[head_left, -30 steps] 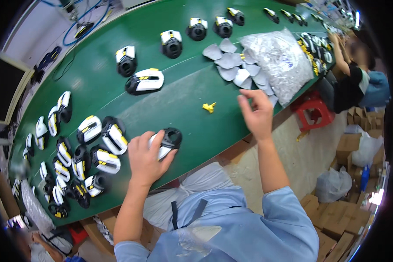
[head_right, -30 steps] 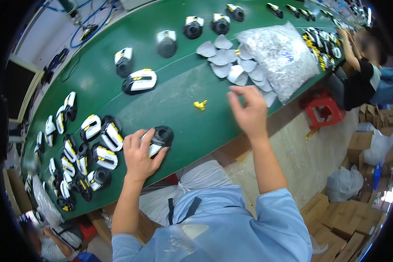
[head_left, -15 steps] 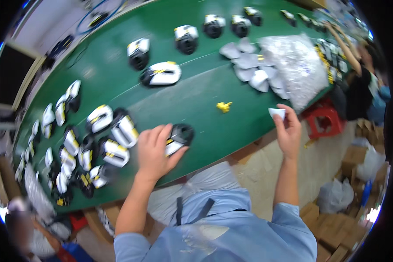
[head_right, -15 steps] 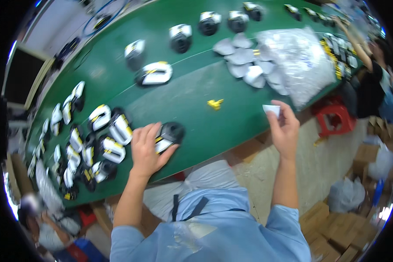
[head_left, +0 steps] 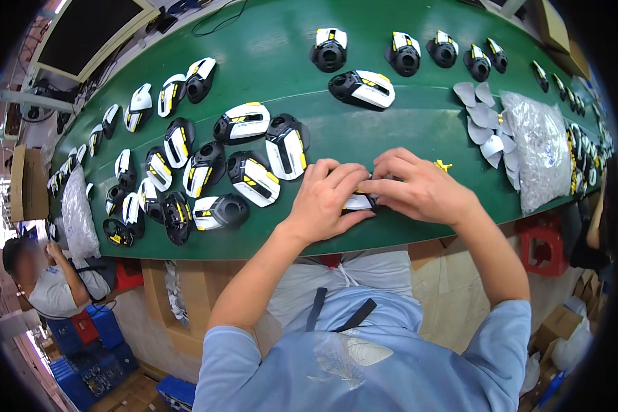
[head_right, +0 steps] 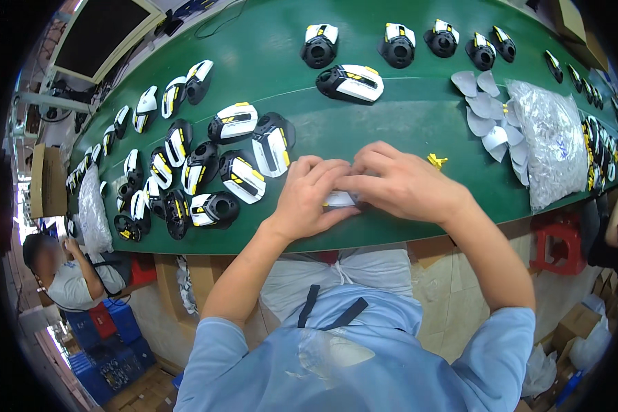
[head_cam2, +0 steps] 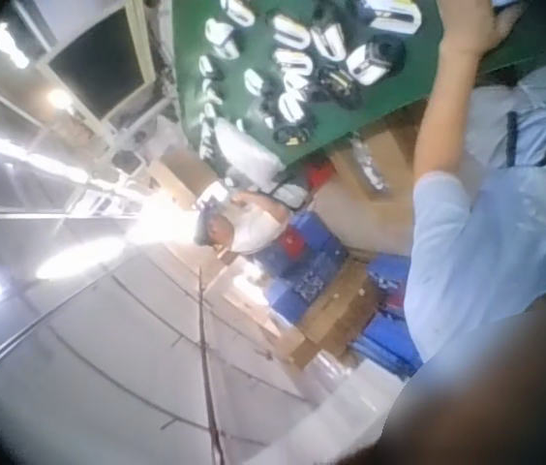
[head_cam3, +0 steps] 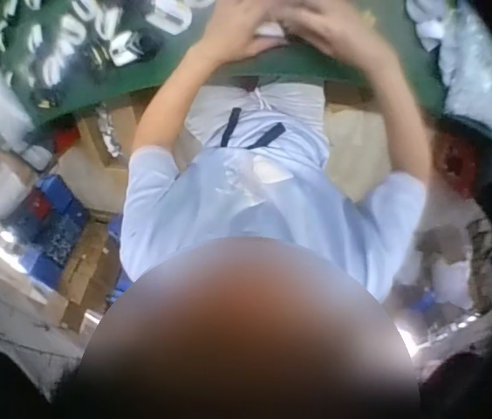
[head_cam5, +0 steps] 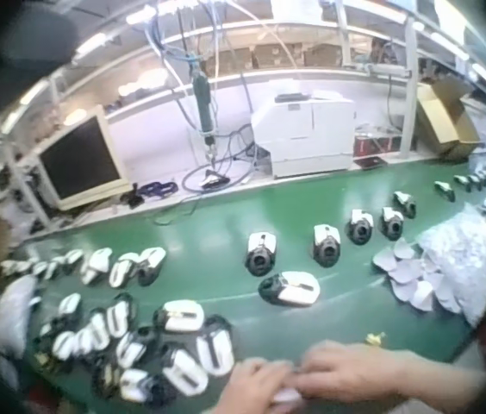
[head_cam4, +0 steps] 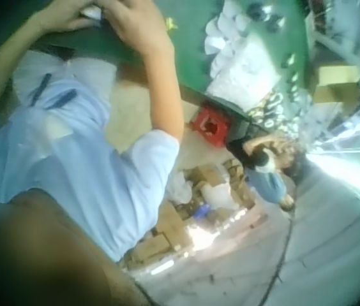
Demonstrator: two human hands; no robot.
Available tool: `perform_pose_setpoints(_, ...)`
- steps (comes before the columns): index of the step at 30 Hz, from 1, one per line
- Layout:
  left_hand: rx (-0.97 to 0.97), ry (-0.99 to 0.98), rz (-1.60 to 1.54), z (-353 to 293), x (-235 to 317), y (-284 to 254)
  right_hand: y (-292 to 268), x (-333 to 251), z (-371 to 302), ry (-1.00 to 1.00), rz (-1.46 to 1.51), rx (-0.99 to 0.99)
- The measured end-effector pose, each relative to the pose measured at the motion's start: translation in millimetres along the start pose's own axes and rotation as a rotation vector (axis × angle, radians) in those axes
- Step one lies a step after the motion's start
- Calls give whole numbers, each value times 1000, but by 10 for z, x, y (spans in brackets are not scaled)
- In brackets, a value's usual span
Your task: Manually assemble components onto small electronic device housings on an assembly line.
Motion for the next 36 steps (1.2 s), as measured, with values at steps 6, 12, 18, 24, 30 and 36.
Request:
perform_pose_setpoints(6, 13, 43, -11, 10, 37, 26, 468, -76, -304, 109, 44, 334)
perform_pose_setpoints(12, 18, 19, 9, 1, 17, 48, 576, -161, -292, 356, 189, 474)
perform_pose_setpoints(18, 17, 13, 11, 22, 44, 42, 339, -42, -343, 357, 182, 348)
perform_pose_setpoints(24, 3, 0, -14, 17, 37, 30, 238, 58, -231, 299, 167, 201)
perform_pose_setpoints(30, 6, 16, -22, 24, 25, 62, 375, 120, -398, 342, 248, 353)
perform_pose_setpoints(36, -20, -5, -19, 2, 36, 52, 329, 70, -365, 307, 136, 235)
Point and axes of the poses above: each hand's wrist, its own z-axis towards the middle knuckle, its own y-axis out of the palm, x = y × z, the point moved 4 cm from there along z, towards the middle knuckle, and after that the axes turned 8 degrees about -x, right-handed, at the moved point
